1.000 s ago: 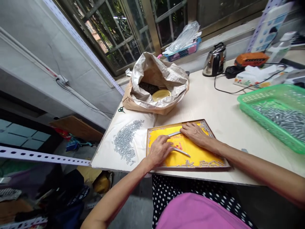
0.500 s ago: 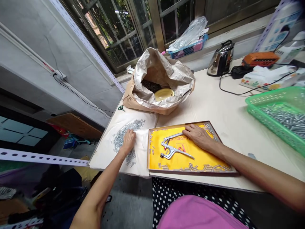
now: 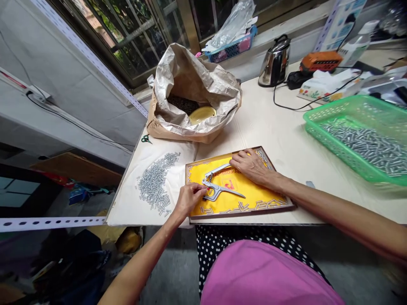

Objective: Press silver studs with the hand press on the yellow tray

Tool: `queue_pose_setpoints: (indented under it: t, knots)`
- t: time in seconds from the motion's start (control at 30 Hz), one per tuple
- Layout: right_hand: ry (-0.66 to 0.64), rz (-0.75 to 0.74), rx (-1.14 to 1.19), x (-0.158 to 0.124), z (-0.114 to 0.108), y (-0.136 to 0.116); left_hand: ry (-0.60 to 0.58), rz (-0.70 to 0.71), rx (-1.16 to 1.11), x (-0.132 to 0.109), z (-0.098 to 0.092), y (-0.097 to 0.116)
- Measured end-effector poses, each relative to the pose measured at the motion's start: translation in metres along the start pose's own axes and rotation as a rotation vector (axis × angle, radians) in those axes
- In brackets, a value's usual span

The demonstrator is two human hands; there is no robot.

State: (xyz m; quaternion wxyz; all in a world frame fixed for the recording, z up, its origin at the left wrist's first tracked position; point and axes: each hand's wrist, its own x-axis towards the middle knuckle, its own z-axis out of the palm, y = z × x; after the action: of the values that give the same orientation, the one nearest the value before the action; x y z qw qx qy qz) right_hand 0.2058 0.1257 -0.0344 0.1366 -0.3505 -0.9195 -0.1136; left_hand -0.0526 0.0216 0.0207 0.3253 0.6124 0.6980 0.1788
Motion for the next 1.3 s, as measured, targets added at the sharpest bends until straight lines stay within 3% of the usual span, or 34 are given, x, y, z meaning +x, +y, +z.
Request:
queue_pose_setpoints:
  t: [0.43, 0.73, 0.9, 1.3]
  knots:
    - [-0.043, 0.015, 0.050, -0.001, 0.001, 0.000, -0.085, -0.047, 0.132, 0.016, 0.002, -0.010]
    - [-0.125, 0.054, 0.135, 0.001, -0.001, -0.004, -0.272, -0.098, 0.129, 0.022, 0.000, -0.011]
    - [-0.171, 0.169, 0.295, -0.009, -0.007, -0.016, -0.277, -0.100, 0.137, 0.023, -0.001, -0.009]
    - [-0.299, 0.169, 0.324, -0.026, -0.019, -0.041, -0.270, -0.134, 0.115, 0.024, 0.001, -0.013]
